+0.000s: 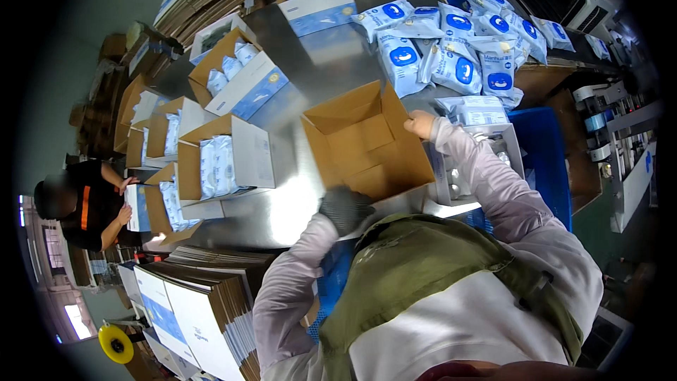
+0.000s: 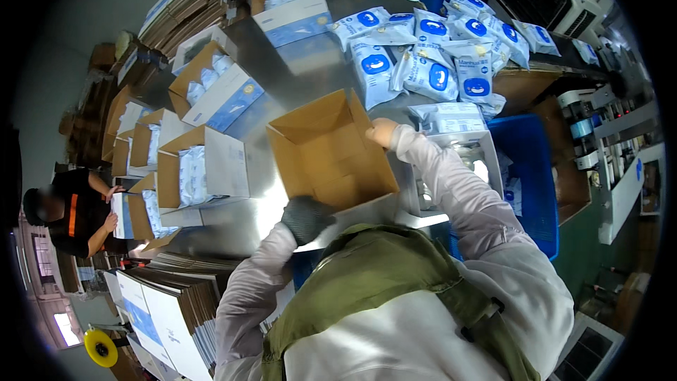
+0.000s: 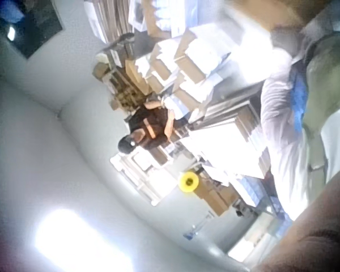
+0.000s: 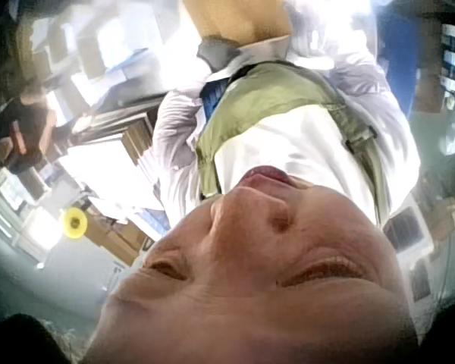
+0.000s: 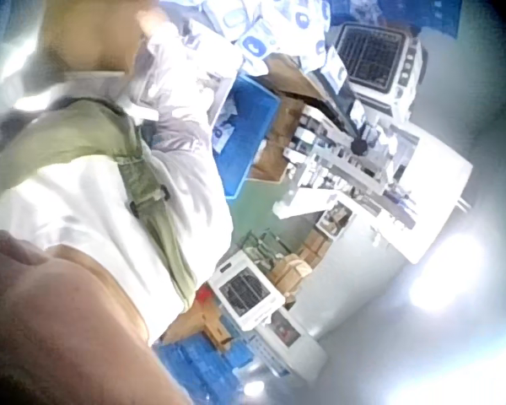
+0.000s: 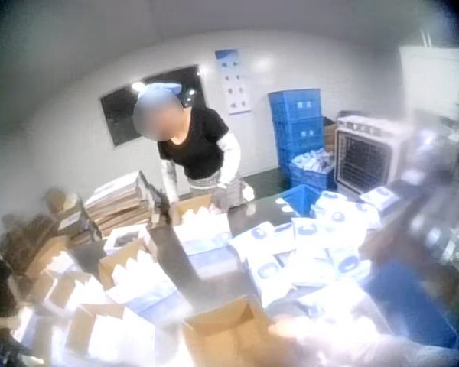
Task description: The person packs multiple blue and white packages into cardboard boxes, adding a small white object to each box, and then closes the box flaps.
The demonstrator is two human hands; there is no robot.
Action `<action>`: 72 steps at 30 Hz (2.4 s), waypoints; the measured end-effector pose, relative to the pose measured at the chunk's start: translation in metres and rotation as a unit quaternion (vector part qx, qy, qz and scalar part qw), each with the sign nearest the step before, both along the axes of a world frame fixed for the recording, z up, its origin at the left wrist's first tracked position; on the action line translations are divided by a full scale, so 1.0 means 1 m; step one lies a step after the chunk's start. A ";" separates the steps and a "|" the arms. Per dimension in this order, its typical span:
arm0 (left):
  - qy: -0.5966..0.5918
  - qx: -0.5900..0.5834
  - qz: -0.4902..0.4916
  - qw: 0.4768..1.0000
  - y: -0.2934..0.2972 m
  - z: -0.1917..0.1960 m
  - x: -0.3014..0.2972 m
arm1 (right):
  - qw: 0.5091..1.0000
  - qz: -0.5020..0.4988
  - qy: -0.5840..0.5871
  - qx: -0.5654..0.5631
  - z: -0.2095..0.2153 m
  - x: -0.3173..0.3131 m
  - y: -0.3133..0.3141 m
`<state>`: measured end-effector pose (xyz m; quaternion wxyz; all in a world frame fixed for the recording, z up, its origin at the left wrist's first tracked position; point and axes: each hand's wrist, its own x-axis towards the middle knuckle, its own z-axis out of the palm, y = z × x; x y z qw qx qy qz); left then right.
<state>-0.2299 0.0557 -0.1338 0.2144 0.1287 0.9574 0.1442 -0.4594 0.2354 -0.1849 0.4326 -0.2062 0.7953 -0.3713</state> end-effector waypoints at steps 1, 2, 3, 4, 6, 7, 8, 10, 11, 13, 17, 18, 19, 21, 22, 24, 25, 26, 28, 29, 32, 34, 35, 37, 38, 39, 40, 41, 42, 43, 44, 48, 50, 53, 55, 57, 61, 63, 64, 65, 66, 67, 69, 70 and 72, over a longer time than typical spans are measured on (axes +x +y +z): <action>0.124 0.063 0.061 0.988 -0.019 -0.013 0.006 | 0.995 -0.046 -0.083 -0.040 -0.015 -0.001 0.010; 0.250 0.111 0.148 0.950 -0.032 -0.016 0.002 | 0.962 -0.075 -0.195 -0.175 -0.044 -0.004 0.021; 0.416 -0.021 0.204 0.886 -0.047 -0.040 0.006 | 0.896 -0.097 -0.303 -0.311 -0.070 0.002 0.027; 0.375 -0.061 0.292 0.878 -0.073 -0.045 0.013 | 0.823 -0.142 -0.365 -0.411 -0.079 0.020 0.020; 0.228 -0.038 0.438 0.869 -0.119 -0.050 0.017 | 0.716 -0.120 -0.509 -0.463 -0.116 0.036 0.010; 0.129 0.009 0.503 0.855 -0.140 -0.051 0.016 | 0.710 -0.206 -0.479 -0.472 -0.126 0.051 -0.003; 0.068 -0.072 0.516 0.851 -0.145 -0.041 0.005 | 0.787 -0.212 -0.447 -0.368 -0.144 0.050 -0.018; 0.019 -0.113 0.501 0.858 -0.151 -0.021 -0.018 | 0.885 -0.177 -0.408 -0.141 -0.178 0.049 -0.051; 0.014 -0.129 0.513 0.849 -0.156 -0.023 -0.013 | 0.980 -0.036 -0.190 -0.048 -0.141 0.046 -0.074; 0.011 -0.156 0.516 0.842 -0.162 -0.023 -0.023 | 0.939 0.201 0.260 0.101 -0.117 -0.013 -0.094; 0.052 -0.187 0.516 0.835 -0.165 -0.037 -0.010 | 0.865 -0.150 0.456 0.144 -0.044 -0.155 -0.103; 0.055 -0.177 0.512 0.839 -0.163 -0.039 -0.011 | 0.843 -0.186 0.394 0.316 -0.046 -0.181 -0.106; 0.060 -0.171 0.507 0.843 -0.163 -0.035 -0.019 | 0.798 -0.184 0.406 0.405 -0.070 -0.197 -0.107; 0.060 -0.184 0.521 0.831 -0.161 -0.032 -0.022 | 0.796 -0.171 0.371 0.447 -0.078 -0.197 -0.118; 0.054 -0.172 0.525 0.832 -0.159 -0.030 -0.025 | 0.840 -0.165 0.319 0.407 -0.073 -0.199 -0.117; 0.047 -0.149 0.534 0.831 -0.157 -0.023 -0.025 | 0.940 -0.150 0.264 0.155 -0.057 -0.194 -0.095; 0.072 -0.148 0.521 0.837 -0.155 -0.020 -0.036 | 0.937 -0.203 0.251 -0.134 -0.063 -0.203 -0.069; 0.091 -0.150 0.523 0.834 -0.154 -0.020 -0.035 | 0.920 -0.239 0.097 -0.295 -0.052 -0.195 -0.062; 0.076 -0.162 0.535 0.826 -0.155 -0.023 -0.024 | 0.843 -0.229 0.008 -0.486 0.034 -0.132 -0.059; 0.091 -0.155 0.543 0.820 -0.152 -0.024 -0.023 | 0.828 -0.161 -0.031 -0.537 0.061 -0.118 -0.049; 0.055 -0.174 0.553 0.813 -0.157 -0.022 -0.018 | 0.835 -0.016 -0.137 -0.532 0.109 -0.077 -0.054; 0.059 -0.185 0.557 0.807 -0.158 -0.025 -0.020 | 0.831 -0.005 -0.155 -0.535 0.111 -0.042 -0.093; 0.059 -0.178 0.558 0.808 -0.159 -0.025 -0.024 | 0.852 0.039 -0.183 -0.490 0.101 -0.030 -0.113; 0.060 -0.167 0.552 0.815 -0.160 -0.021 -0.038 | 0.881 0.103 -0.261 -0.380 0.058 -0.001 -0.155; 0.073 -0.162 0.532 0.828 -0.157 -0.017 -0.054 | 0.929 0.158 -0.193 -0.272 -0.032 -0.014 -0.172; 0.069 -0.164 0.537 0.824 -0.161 -0.019 -0.047 | 0.962 0.251 -0.025 -0.106 -0.035 0.031 -0.186; 0.073 -0.162 0.533 0.828 -0.163 -0.020 -0.050 | 0.951 0.302 0.058 0.029 -0.059 0.056 -0.190; 0.074 -0.162 0.530 0.829 -0.166 -0.022 -0.050 | 0.961 0.269 0.060 -0.034 -0.066 0.074 -0.188; 0.076 -0.164 0.530 0.829 -0.171 -0.022 -0.047 | 0.964 0.237 0.065 -0.099 -0.063 0.081 -0.185; 0.079 -0.168 0.530 0.828 -0.178 -0.021 -0.043 | 0.942 0.220 0.158 -0.200 -0.058 0.072 -0.172; 0.081 -0.168 0.524 0.831 -0.185 -0.024 -0.042 | 0.904 0.193 0.251 -0.287 -0.037 0.061 -0.148; 0.163 -0.207 0.535 0.803 -0.208 -0.004 -0.028 | 0.874 0.065 0.458 -0.150 0.024 -0.076 -0.027; 0.333 -0.203 0.533 0.751 -0.192 0.015 -0.046 | 0.867 0.052 0.477 0.137 -0.006 -0.137 0.050; 0.533 0.069 0.374 0.756 -0.103 0.027 -0.064 | 0.772 0.114 0.533 0.325 -0.050 -0.164 0.091; 0.441 -0.068 0.221 0.867 -0.010 0.019 -0.064 | 0.710 0.073 0.631 0.302 -0.074 -0.168 0.087; 0.295 0.159 0.143 0.931 0.055 0.024 -0.080 | 0.792 0.007 0.580 0.193 -0.087 -0.172 0.061; 0.209 0.265 0.352 0.873 0.108 -0.080 -0.095 | 0.895 0.020 0.434 0.106 -0.046 -0.117 -0.017; 0.137 0.318 0.500 0.794 0.111 -0.109 -0.119 | 0.918 0.073 0.386 -0.048 -0.045 -0.082 -0.027; 0.088 0.347 0.582 0.730 0.109 -0.103 -0.133 | 0.907 0.094 0.364 -0.191 -0.043 -0.067 -0.026; 0.034 0.372 0.664 0.647 0.103 -0.103 -0.137 | 0.866 0.122 0.440 -0.203 -0.020 -0.065 -0.016; 0.113 0.308 0.656 0.680 0.098 -0.133 -0.136 | 0.818 0.147 0.515 -0.211 0.006 -0.071 0.006; 0.189 0.222 0.648 0.704 0.094 -0.158 -0.135 | 0.833 0.115 0.515 -0.166 0.013 -0.085 0.031; 0.195 0.063 0.521 0.829 0.095 -0.126 -0.142 | 0.847 0.095 0.522 -0.036 0.003 -0.128 0.096; 0.142 0.031 0.471 0.870 0.095 -0.115 -0.144 | 0.844 0.112 0.523 0.042 -0.011 -0.140 0.120; 0.106 0.016 0.462 0.880 0.084 -0.083 -0.161 | 0.725 0.228 0.634 0.144 -0.026 -0.147 0.125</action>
